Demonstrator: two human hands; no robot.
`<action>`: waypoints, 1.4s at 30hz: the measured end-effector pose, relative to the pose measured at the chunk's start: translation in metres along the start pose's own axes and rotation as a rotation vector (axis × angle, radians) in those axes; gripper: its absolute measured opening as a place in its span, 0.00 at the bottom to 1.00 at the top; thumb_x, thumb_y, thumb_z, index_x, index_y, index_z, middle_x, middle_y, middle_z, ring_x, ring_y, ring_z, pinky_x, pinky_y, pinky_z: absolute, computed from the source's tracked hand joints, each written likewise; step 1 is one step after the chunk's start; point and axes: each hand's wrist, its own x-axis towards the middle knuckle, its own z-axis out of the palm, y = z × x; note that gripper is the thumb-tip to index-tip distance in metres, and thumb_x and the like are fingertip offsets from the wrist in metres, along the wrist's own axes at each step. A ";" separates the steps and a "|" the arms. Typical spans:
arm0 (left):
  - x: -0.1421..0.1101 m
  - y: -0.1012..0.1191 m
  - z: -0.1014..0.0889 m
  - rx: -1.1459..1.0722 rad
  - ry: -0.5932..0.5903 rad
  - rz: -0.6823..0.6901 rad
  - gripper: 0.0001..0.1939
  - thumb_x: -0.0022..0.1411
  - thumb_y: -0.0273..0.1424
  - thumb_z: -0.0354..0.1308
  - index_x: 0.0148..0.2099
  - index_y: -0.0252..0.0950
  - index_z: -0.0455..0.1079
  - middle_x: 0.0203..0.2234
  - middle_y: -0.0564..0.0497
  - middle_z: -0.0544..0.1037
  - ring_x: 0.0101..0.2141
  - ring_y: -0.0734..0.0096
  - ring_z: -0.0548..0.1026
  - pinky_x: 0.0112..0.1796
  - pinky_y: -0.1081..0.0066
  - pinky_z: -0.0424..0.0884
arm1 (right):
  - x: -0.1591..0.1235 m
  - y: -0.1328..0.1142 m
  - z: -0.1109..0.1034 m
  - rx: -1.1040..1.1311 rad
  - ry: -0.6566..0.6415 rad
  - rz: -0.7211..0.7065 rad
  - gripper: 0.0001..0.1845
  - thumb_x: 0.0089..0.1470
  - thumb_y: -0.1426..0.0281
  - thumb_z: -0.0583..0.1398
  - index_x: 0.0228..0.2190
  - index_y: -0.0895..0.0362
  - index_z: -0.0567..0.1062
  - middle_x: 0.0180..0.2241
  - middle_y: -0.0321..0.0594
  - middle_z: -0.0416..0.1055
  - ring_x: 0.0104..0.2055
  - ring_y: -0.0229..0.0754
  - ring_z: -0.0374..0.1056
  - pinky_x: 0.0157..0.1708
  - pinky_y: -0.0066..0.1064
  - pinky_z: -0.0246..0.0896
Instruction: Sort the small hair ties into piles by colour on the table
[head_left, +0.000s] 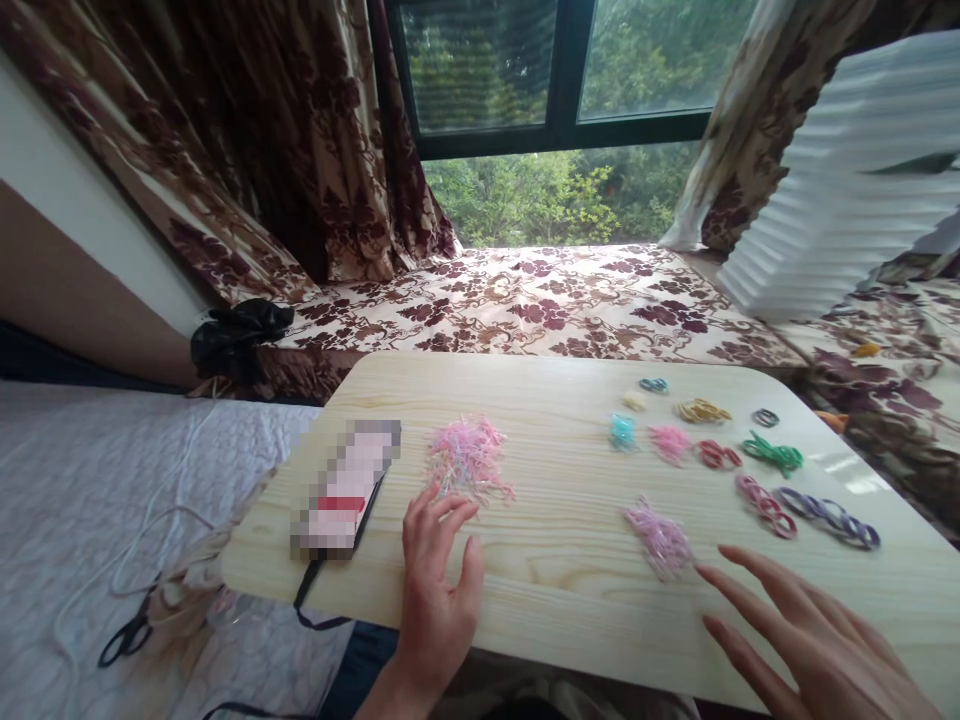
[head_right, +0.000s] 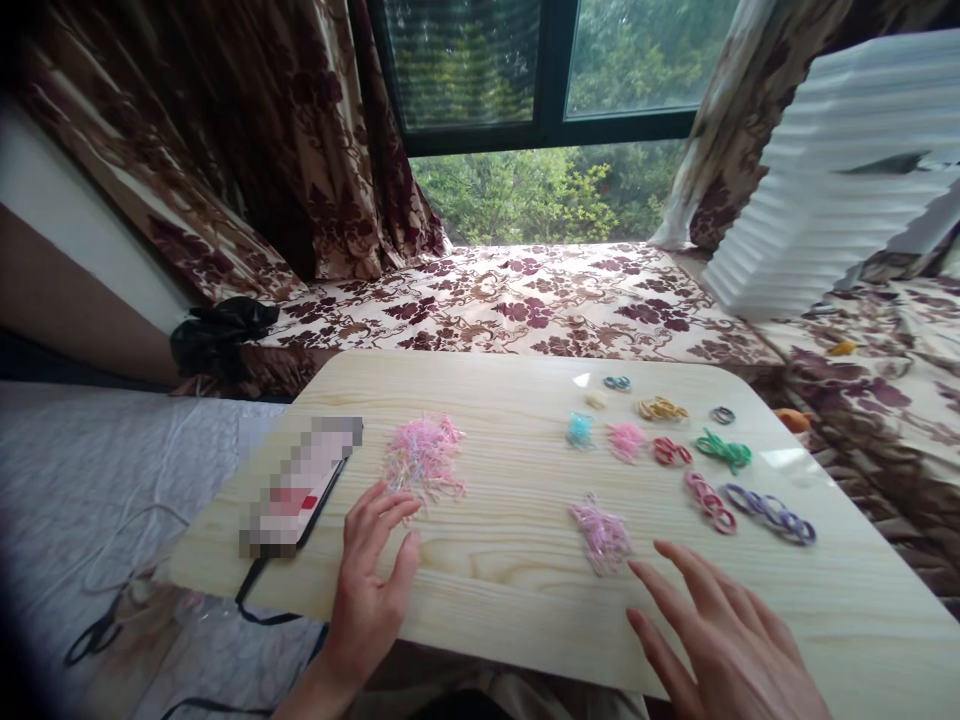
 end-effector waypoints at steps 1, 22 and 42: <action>0.000 0.000 0.000 -0.001 0.000 0.000 0.16 0.67 0.23 0.52 0.53 0.42 0.69 0.49 0.46 0.74 0.61 0.57 0.64 0.58 0.50 0.66 | 0.000 -0.005 -0.001 -0.002 0.013 -0.031 0.23 0.64 0.54 0.51 0.47 0.50 0.79 0.48 0.46 0.77 0.44 0.51 0.76 0.36 0.41 0.68; 0.001 0.003 -0.002 -0.042 -0.023 -0.048 0.15 0.67 0.22 0.51 0.52 0.42 0.69 0.48 0.47 0.74 0.61 0.59 0.63 0.59 0.52 0.65 | 0.033 -0.021 -0.007 0.168 0.033 0.096 0.22 0.65 0.53 0.51 0.43 0.51 0.79 0.39 0.43 0.77 0.35 0.45 0.75 0.33 0.37 0.71; 0.004 0.007 -0.004 -0.057 0.025 -0.074 0.14 0.66 0.23 0.52 0.51 0.40 0.71 0.47 0.46 0.76 0.60 0.57 0.66 0.59 0.51 0.67 | 0.077 -0.105 0.028 0.713 0.101 0.150 0.09 0.61 0.72 0.57 0.38 0.55 0.79 0.36 0.42 0.76 0.37 0.39 0.75 0.36 0.29 0.72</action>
